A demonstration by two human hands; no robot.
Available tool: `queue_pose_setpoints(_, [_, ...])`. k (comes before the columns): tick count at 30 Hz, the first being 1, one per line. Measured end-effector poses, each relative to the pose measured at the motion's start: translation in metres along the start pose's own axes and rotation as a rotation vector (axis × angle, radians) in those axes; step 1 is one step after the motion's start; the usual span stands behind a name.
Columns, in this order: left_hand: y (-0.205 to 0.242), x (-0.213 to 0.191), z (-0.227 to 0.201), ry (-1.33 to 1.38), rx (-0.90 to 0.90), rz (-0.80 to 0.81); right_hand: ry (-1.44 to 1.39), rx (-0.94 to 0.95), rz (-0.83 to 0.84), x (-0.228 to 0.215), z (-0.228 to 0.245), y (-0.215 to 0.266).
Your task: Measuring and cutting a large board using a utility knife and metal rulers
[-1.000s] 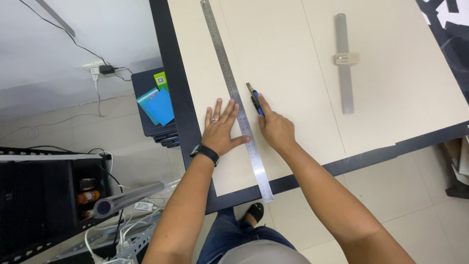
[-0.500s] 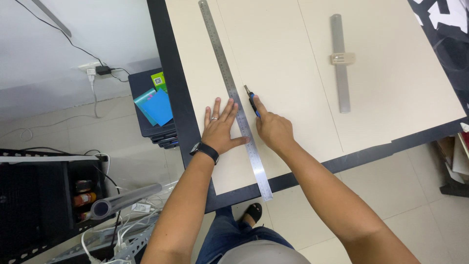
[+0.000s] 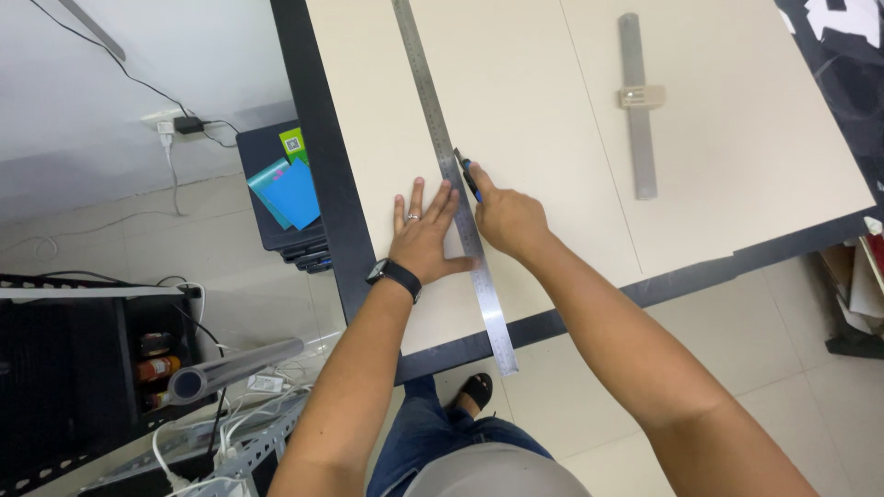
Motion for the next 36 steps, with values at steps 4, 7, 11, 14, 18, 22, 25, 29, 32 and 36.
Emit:
queue_pose_setpoints(4, [0.0, -0.003, -0.002, -0.021, -0.007, 0.023, 0.017, -0.024, -0.009, -0.004, 0.004, 0.0])
queue_pose_setpoints(7, [0.001, -0.001, -0.001, -0.021, -0.025, 0.036, -0.005, -0.028, -0.009, -0.005, 0.007, 0.007])
queue_pose_setpoints(11, [0.002, -0.001, 0.0, -0.035, -0.037, 0.033, -0.116, 0.002, 0.0, -0.032, 0.021, 0.051])
queue_pose_setpoints(14, [0.001, -0.002, 0.001, -0.037, -0.046, 0.036, -0.234, 0.028, 0.006, -0.03, 0.01, 0.104])
queue_pose_setpoints(18, [0.003, -0.002, 0.001, -0.069, -0.069, 0.055, -0.32, 0.087, 0.052, -0.001, -0.02, 0.185])
queue_pose_setpoints(22, [-0.007, 0.012, 0.004, -0.085, 0.058, -0.044, -0.299, 0.102, -0.009, 0.065, -0.064, 0.228])
queue_pose_setpoints(25, [-0.007, 0.014, 0.005, -0.102, 0.049, -0.039, -0.296, 0.144, -0.003, 0.082, -0.071, 0.244])
queue_pose_setpoints(29, [-0.006, 0.01, 0.004, -0.098, 0.041, -0.04, -0.251, 0.13, 0.011, 0.09, -0.072, 0.244])
queue_pose_setpoints(32, [-0.005, 0.011, 0.003, -0.091, 0.041, -0.03, -0.243, 0.114, 0.012, 0.09, -0.068, 0.246])
queue_pose_setpoints(36, [-0.005, 0.01, 0.003, -0.09, 0.037, -0.03, -0.241, 0.099, 0.015, 0.087, -0.062, 0.248])
Point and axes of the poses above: each hand's wrist, its own y-axis away from the middle knuckle, its own x-axis out of the palm, z = x × y, the point moved 10 cm from there along -y, towards the middle knuckle, and after that the axes turned 6 degrees about -y, right-handed, at the moved point
